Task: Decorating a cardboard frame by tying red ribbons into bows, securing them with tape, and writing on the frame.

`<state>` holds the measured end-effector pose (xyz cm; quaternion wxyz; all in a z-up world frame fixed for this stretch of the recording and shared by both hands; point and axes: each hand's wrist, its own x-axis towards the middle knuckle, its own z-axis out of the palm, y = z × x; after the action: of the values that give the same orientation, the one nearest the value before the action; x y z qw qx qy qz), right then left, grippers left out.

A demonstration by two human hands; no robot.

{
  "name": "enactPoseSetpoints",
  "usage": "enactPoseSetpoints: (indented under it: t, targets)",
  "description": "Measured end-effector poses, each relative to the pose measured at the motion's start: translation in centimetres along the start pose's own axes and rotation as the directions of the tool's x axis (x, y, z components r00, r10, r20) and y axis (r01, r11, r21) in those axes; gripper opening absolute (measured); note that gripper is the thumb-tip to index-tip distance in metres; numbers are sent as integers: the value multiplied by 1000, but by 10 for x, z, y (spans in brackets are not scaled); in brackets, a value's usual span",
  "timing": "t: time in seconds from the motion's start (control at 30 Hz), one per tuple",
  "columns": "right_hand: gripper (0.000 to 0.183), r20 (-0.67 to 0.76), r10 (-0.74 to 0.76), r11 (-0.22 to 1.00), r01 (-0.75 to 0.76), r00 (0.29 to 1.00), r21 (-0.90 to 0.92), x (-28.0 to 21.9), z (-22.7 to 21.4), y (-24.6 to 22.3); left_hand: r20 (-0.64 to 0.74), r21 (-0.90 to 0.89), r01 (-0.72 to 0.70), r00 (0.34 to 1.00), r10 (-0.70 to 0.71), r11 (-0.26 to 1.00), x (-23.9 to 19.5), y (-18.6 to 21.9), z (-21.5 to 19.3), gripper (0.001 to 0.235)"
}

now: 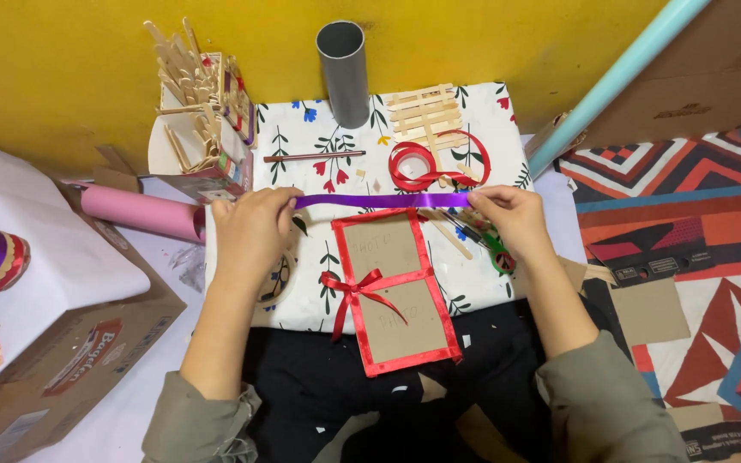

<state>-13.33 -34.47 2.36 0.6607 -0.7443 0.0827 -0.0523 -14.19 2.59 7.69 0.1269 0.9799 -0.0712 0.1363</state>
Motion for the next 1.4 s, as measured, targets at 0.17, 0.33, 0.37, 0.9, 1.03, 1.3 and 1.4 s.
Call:
enactPoseSetpoints:
  t: [0.17,0.33,0.37,0.9,1.03,1.3,1.4]
  targets:
    - [24,109,106,988,-116,988,98,25,37,4,150,39,113,982,-118,993,8,-4,-23,24]
    - [19,120,113,987,-125,986,102,25,62,2,289,16,215,934,-210,977,20,-8,-13,35]
    - [20,143,149,980,-166,978,114,24,65,2,309,29,230,923,-227,973,22,-12,-3,33]
    - [10,209,-351,621,394,913,-677,9,70,34,495,15,298,827,-266,954,43,27,9,34]
    - [8,142,-369,695,375,918,-614,5,66,19,487,9,260,842,-231,966,37,32,-7,33]
    - [17,-39,-588,769,544,808,-337,-25,8,-29,463,-217,284,872,-158,934,-24,32,-106,37]
    - [18,-35,-623,750,584,782,-311,-40,-1,-33,460,-361,345,874,-156,866,-51,30,-118,37]
